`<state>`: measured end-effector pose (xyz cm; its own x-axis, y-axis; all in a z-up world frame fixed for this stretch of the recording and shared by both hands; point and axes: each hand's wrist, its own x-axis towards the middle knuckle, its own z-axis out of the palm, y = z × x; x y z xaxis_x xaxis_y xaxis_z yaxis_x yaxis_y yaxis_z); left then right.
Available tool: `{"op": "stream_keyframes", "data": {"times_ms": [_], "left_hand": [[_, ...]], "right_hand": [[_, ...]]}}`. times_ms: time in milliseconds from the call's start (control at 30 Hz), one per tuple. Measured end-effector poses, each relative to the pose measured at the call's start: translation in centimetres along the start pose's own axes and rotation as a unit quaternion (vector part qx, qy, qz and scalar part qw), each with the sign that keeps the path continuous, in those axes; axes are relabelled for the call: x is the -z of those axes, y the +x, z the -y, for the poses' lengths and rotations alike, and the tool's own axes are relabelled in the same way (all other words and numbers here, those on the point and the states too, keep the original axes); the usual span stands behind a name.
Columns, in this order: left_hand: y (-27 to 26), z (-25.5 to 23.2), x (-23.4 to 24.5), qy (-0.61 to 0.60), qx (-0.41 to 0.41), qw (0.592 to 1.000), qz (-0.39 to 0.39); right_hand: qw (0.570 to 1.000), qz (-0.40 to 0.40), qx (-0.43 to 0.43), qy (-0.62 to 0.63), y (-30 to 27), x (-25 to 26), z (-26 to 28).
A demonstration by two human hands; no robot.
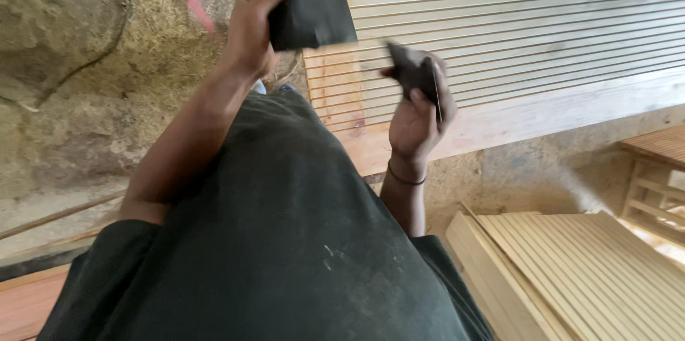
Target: The person sands a large wooden slatted panel using a sanding block. They move along the length of the panel, smoothing the surface of the slats and the frame.
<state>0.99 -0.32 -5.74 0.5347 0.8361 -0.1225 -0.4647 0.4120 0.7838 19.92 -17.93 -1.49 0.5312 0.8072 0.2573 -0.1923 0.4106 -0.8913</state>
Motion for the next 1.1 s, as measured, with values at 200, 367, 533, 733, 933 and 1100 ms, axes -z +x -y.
{"op": "stream_keyframes", "data": {"times_ms": [200,367,533,733,933,1100], "left_hand": [[-2.7,1.1,-4.6,0.108,0.020,0.992,0.069],[-4.0,0.1,-6.6,0.013,-0.036,0.996,0.082],[-3.3,-1.1,-6.4,-0.047,-0.079,0.993,0.069],[-2.1,-3.0,-4.3,0.094,-0.136,0.981,0.100],[-2.8,-3.7,-3.9,0.251,-0.154,0.952,0.088],[-2.9,-3.9,-4.4,0.315,-0.211,0.921,0.089]], "right_hand": [[0.946,0.053,0.195,-0.254,0.0,-2.7,1.1],[0.896,0.072,0.218,-0.381,0.3,-3.6,2.7],[0.858,0.110,0.221,-0.450,1.7,-2.8,2.5],[0.872,0.133,0.159,-0.443,2.4,-2.4,2.2],[0.752,0.175,0.226,-0.594,2.8,-2.4,5.6],[0.723,0.199,0.217,-0.625,3.0,-3.5,6.0]]}}
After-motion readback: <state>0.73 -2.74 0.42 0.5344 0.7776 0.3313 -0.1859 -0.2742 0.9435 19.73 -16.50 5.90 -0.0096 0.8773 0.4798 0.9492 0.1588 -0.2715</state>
